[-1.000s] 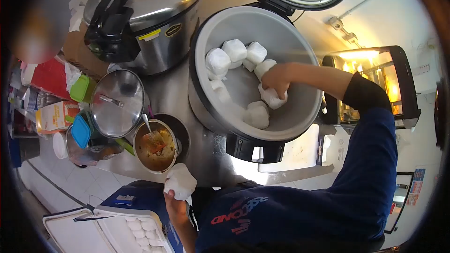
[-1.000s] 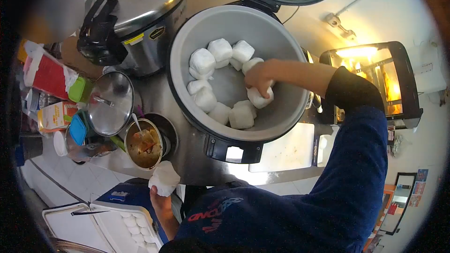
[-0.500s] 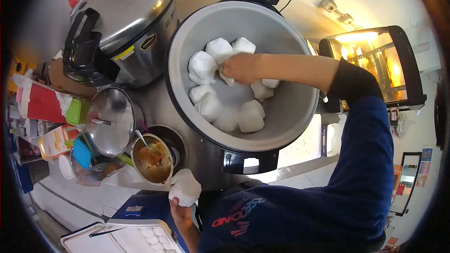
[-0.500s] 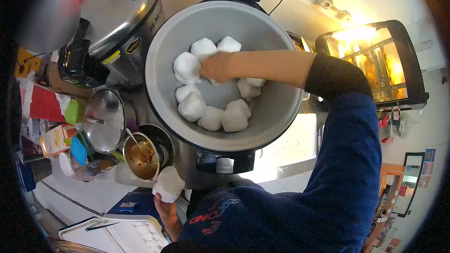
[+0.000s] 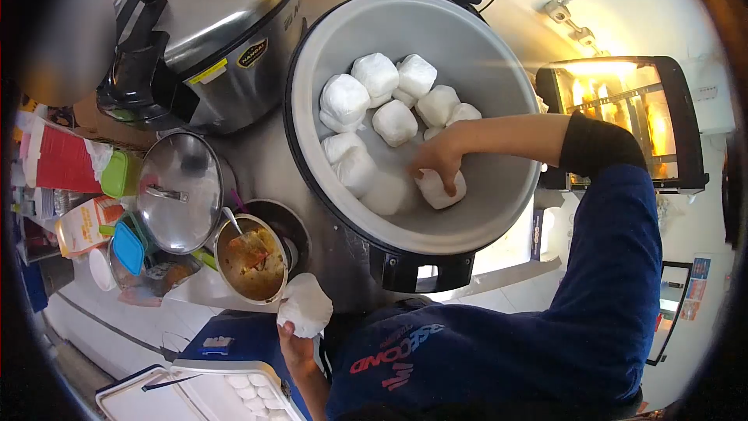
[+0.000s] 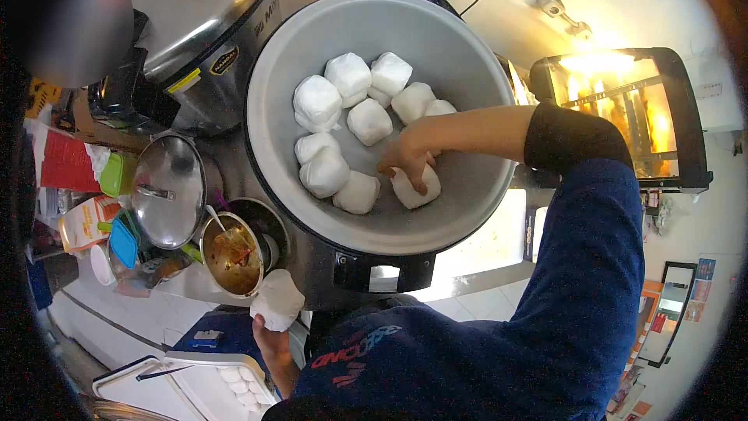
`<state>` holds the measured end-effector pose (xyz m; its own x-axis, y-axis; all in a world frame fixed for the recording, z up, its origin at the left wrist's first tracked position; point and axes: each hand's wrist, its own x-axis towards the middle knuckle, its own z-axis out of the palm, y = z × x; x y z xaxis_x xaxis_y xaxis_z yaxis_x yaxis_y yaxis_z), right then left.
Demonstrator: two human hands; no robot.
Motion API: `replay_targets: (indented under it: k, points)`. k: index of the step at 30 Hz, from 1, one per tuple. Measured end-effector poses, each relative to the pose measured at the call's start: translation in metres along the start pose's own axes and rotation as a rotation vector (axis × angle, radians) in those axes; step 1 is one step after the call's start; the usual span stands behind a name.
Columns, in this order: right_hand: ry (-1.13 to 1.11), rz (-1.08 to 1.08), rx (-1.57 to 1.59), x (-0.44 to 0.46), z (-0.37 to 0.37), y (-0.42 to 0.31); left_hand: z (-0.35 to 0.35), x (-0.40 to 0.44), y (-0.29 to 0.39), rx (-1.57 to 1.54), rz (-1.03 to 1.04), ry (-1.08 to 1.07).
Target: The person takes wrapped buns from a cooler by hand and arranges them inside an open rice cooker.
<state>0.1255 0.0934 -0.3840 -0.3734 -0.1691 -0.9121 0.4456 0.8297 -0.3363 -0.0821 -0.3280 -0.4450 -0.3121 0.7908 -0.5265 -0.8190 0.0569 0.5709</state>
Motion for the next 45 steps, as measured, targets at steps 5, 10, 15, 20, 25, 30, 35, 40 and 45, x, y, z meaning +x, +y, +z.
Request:
replay_targets:
  k: [5,10,15,20,25,30,35,40,45]
  points:
    - [-0.040,0.031,0.073,-0.039,-0.036,-0.002,0.004,0.000,0.001,0.011,-0.009,0.019]
    - [0.068,0.094,0.201,-0.047,-0.049,-0.005,0.001,0.002,-0.001,-0.010,-0.011,-0.009]
    - [0.009,0.284,-0.354,-0.029,-0.055,-0.013,0.001,-0.002,0.001,0.000,-0.012,-0.006]
    - [0.046,0.174,-0.179,-0.035,-0.064,-0.026,-0.006,-0.005,-0.001,-0.014,-0.002,0.019]
    - [0.051,0.107,0.363,-0.038,-0.056,-0.015,-0.001,-0.003,-0.001,-0.026,0.010,-0.016]
    - [0.000,0.099,0.351,-0.018,-0.038,-0.015,-0.003,-0.003,-0.003,-0.025,0.001,0.019]
    - [-0.056,0.039,0.334,-0.010,-0.036,-0.023,0.003,-0.003,-0.002,-0.062,-0.011,0.075]
    - [-0.257,0.213,0.546,-0.007,-0.036,-0.023,0.007,-0.004,0.002,-0.084,-0.016,0.120]
    - [-0.300,0.096,0.813,0.017,-0.022,-0.033,0.013,-0.002,0.005,-0.061,-0.009,0.101]
